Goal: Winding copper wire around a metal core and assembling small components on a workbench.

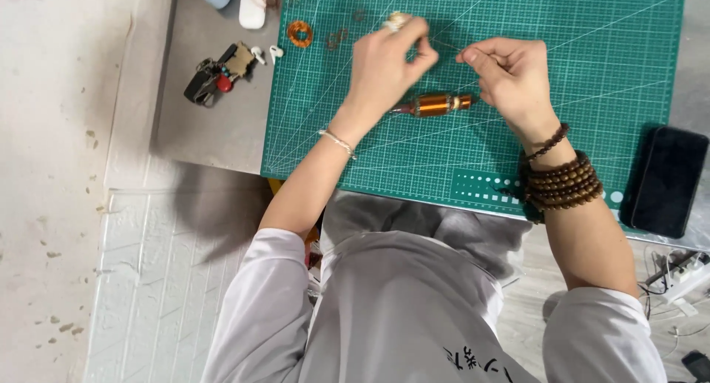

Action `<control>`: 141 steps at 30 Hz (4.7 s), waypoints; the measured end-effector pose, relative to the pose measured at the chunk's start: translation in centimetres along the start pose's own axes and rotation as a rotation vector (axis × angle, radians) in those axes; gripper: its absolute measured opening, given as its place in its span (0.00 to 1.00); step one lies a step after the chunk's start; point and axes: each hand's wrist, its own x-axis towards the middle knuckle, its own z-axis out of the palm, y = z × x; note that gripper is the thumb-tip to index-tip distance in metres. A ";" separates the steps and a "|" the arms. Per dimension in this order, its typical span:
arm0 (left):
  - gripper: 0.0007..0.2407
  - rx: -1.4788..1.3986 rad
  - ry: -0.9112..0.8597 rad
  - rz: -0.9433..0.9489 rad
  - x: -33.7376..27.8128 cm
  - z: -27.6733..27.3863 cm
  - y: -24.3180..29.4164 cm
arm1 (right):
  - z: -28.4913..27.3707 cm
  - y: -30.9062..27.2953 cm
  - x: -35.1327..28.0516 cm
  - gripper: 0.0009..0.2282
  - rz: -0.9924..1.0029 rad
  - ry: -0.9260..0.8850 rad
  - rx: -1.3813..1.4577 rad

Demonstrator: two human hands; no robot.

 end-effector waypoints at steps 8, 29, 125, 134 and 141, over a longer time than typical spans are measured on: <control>0.05 0.002 0.095 -0.130 -0.4 -1.5 -2.6 | -1.7 0.1 0.2 0.06 -0.056 0.057 -0.034; 0.05 -0.281 -0.154 0.080 -0.7 0.3 1.0 | -1.4 0.2 0.3 0.03 -0.273 -0.051 -0.218; 0.08 -0.122 -0.560 -0.282 -5.2 -6.9 -5.0 | -8.2 7.1 4.1 0.23 -0.353 0.128 -0.339; 0.05 -0.114 -0.453 -0.243 -4.8 -7.9 -4.3 | -9.0 9.7 4.3 0.15 -0.361 0.058 -0.563; 0.10 0.011 -0.512 -0.261 -3.9 -5.6 -3.4 | -7.0 4.0 2.8 0.13 -0.389 0.003 -0.210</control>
